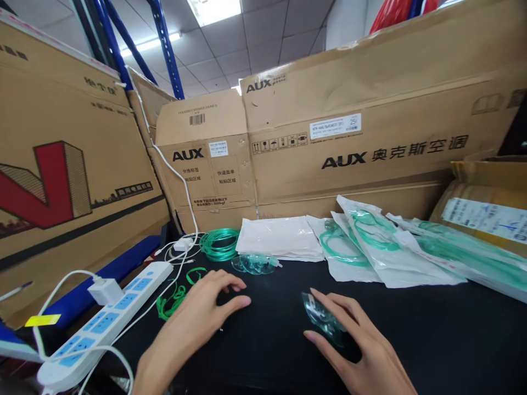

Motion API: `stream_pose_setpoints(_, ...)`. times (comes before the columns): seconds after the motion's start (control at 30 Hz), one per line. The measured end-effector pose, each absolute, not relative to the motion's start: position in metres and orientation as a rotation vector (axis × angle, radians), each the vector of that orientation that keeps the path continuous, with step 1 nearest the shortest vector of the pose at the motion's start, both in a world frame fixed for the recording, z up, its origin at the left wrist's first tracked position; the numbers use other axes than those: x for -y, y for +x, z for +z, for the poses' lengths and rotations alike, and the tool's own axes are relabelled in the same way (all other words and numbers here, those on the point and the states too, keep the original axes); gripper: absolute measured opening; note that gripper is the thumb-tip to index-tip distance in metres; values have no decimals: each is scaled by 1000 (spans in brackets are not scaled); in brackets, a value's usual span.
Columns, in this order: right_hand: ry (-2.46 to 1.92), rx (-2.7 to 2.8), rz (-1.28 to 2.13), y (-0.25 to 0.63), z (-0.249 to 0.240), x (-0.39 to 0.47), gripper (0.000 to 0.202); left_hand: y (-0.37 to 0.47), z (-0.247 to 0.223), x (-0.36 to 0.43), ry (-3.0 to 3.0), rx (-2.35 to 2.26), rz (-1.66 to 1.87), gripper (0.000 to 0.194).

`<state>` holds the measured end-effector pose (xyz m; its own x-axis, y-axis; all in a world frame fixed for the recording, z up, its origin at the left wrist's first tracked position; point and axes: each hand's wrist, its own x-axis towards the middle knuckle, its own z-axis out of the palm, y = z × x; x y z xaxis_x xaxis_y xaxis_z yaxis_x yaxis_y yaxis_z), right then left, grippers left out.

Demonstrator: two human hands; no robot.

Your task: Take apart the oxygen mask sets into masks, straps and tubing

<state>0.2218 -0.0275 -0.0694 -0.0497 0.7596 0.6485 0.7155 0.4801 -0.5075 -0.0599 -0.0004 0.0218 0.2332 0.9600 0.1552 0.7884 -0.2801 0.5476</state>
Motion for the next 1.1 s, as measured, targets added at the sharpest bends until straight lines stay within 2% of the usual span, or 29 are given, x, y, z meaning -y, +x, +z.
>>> stream_pose_setpoints(0.13, -1163, 1782, 157, 219, -66, 29, 29, -13, 16, 8, 2071, -1419, 617, 39)
stream_pose_setpoints(0.2, -1144, 1775, 150, 217, -66, 29, 27, 2, 9, 11, 2032, -1354, 558, 44)
stream_pose_setpoints(0.37, -1264, 1804, 26, 213, -75, 27, 29, 14, -6, 9, 1987, -1317, 584, 41)
stream_pose_setpoints(0.57, -1144, 1866, 45, 203, -73, 27, 47, 15, -15, -3, 1765, -1081, 772, 62)
stream_pose_setpoints(0.67, -1092, 1879, 167, 198, -63, 30, 56, 13, -11, -5, 1668, -1009, 935, 45)
stream_pose_setpoints(0.77, -1118, 1720, 485, 197, -54, 31, 70, 11, -6, -4, 1630, -951, 1037, 28)
stream_pose_setpoints(0.9, -1096, 1503, 818, 200, -45, 22, 49, 10, -7, -4, 1554, -859, 1003, 23)
stream_pose_setpoints(1.0, -1062, 1466, 866, 201, -44, 15, 39, 12, -9, -4, 1566, -854, 949, 26)
stream_pose_setpoints(1.1, -1076, 1433, 838, 202, -48, 13, 37, 10, -7, -5, 1665, -902, 925, 28)
